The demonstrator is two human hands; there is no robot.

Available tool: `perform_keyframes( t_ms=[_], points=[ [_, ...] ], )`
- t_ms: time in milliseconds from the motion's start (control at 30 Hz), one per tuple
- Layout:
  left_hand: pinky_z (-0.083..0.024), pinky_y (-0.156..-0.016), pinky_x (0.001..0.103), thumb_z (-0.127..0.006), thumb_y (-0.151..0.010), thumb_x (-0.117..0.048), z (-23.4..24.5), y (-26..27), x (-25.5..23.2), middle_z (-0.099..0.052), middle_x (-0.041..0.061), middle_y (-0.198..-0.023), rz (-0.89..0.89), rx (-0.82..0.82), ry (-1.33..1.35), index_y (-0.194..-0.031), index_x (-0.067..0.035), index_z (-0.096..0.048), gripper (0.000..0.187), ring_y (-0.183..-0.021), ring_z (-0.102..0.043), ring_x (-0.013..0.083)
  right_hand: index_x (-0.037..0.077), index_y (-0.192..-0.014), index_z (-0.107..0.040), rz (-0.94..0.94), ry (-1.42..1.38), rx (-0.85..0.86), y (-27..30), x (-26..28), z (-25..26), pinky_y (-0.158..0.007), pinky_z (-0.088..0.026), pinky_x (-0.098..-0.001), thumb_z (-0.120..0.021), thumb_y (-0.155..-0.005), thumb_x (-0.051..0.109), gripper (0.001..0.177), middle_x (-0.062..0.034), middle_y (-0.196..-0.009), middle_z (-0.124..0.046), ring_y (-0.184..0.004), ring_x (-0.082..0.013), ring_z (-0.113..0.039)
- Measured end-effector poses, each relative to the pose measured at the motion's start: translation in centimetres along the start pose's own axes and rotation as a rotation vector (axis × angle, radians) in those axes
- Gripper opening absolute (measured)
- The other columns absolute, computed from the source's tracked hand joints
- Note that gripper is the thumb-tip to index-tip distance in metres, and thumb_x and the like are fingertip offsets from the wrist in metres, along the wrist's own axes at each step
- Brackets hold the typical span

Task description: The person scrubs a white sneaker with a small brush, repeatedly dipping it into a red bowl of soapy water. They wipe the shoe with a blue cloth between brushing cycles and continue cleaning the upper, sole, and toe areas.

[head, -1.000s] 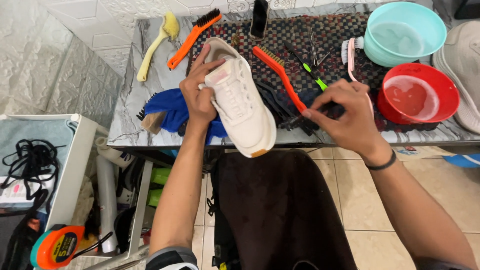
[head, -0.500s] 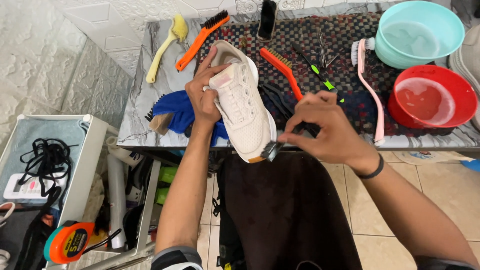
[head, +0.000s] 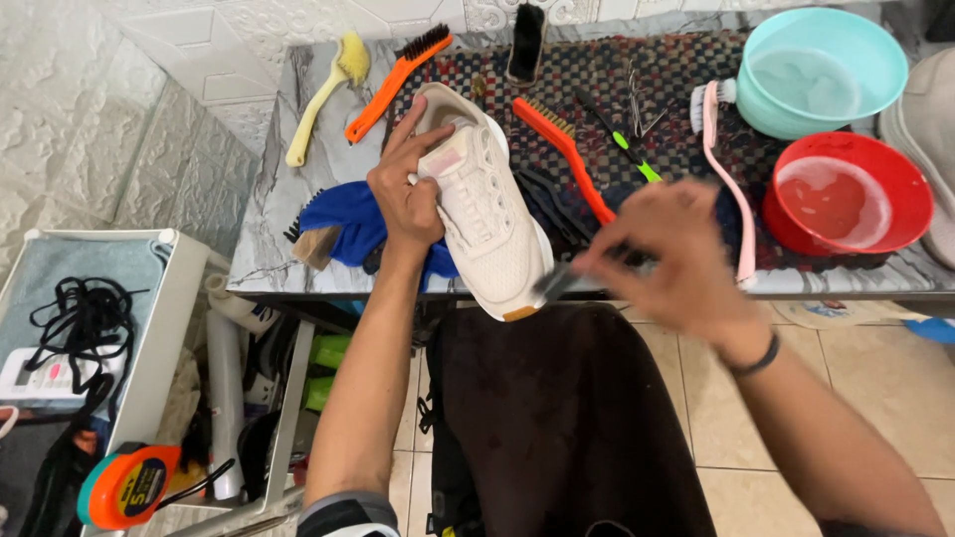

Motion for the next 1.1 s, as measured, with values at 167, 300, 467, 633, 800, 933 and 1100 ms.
perform_keyframes(
  t_ms=[167,300,467,633,800,933,1100],
  points=[
    [-0.057,-0.11,0.06,-0.037,-0.107,-0.057,-0.1,0.4,0.1,-0.067,0.035,-0.134,0.007,-0.001,0.008,-0.115,0.007,-0.079,0.077,-0.14,-0.058,0.0472,0.025,-0.087,-0.08,0.066,0.002,0.02,0.6,-0.9,-0.1,-0.097,-0.023,-0.0371,-0.083,-0.093,0.042,0.018,0.0091,-0.074,-0.061,-0.085,-0.0142,-0.052],
    [-0.058,-0.108,0.063,-0.04,-0.101,-0.039,0.0,0.1,-0.1,-0.075,0.028,-0.12,-0.01,0.001,0.007,-0.109,0.008,-0.08,0.062,-0.136,-0.059,0.0484,0.017,-0.082,-0.077,0.06,0.082,-0.079,0.7,0.6,0.7,-0.098,-0.027,-0.0426,-0.09,-0.092,0.033,0.023,0.0032,-0.08,-0.068,-0.085,-0.0178,-0.057],
    [-0.059,-0.105,0.062,-0.03,-0.111,-0.067,0.0,0.1,-0.3,-0.073,0.03,-0.126,-0.034,0.01,-0.025,-0.113,0.007,-0.079,0.089,-0.137,-0.059,0.0469,0.015,-0.086,-0.078,0.096,0.107,-0.097,0.9,0.0,1.3,-0.101,-0.032,-0.0444,-0.095,-0.09,0.029,0.022,0.0021,-0.084,-0.073,-0.091,-0.0202,-0.065],
    [-0.052,-0.111,0.062,-0.036,-0.111,-0.062,0.0,-0.1,0.0,-0.073,0.028,-0.126,-0.052,0.033,-0.009,-0.111,0.005,-0.079,0.08,-0.138,-0.06,0.0461,0.012,-0.104,-0.078,-0.156,0.395,-0.141,5.6,-5.8,8.2,-0.105,-0.034,-0.0477,-0.082,-0.109,0.021,0.011,-0.0048,-0.097,-0.07,-0.096,-0.0269,-0.063],
    [-0.056,-0.101,0.059,-0.045,-0.111,-0.045,0.1,-0.2,-1.7,-0.077,0.024,-0.107,-0.183,-0.03,-0.056,-0.106,0.008,-0.078,0.063,-0.125,-0.064,0.0456,0.008,-0.132,-0.075,-0.526,0.926,-0.045,11.0,-12.3,13.9,-0.09,-0.028,-0.0519,-0.056,-0.101,0.023,0.04,-0.0174,-0.116,-0.08,-0.113,-0.0453,-0.068],
    [-0.056,-0.093,0.056,-0.042,-0.11,-0.047,0.4,0.0,-2.7,-0.077,0.022,-0.093,-0.238,-0.126,-0.079,-0.073,0.005,-0.059,0.066,-0.115,-0.067,0.0443,0.017,-0.134,-0.078,-0.549,1.024,0.074,12.9,-13.2,14.3,-0.096,-0.032,-0.0529,-0.058,-0.1,0.017,0.04,-0.009,-0.113,-0.078,-0.118,-0.0389,-0.067],
    [-0.049,-0.099,0.054,-0.032,-0.11,-0.06,0.4,0.2,-1.8,-0.077,0.017,-0.1,-0.147,-0.062,-0.087,-0.087,0.003,-0.071,0.078,-0.117,-0.064,0.0423,0.031,-0.134,-0.084,-0.509,1.107,0.108,13.5,-13.4,13.7,-0.096,-0.034,-0.0502,-0.059,-0.105,0.021,0.039,-0.0002,-0.111,-0.078,-0.116,-0.0311,-0.068]
  ],
)
Point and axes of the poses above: each hand's wrist, its own y-axis away from the middle knuckle, its own z-axis out of the back of the hand, x = y × z, the point moved 2 cm from there along -y, towards the middle knuckle
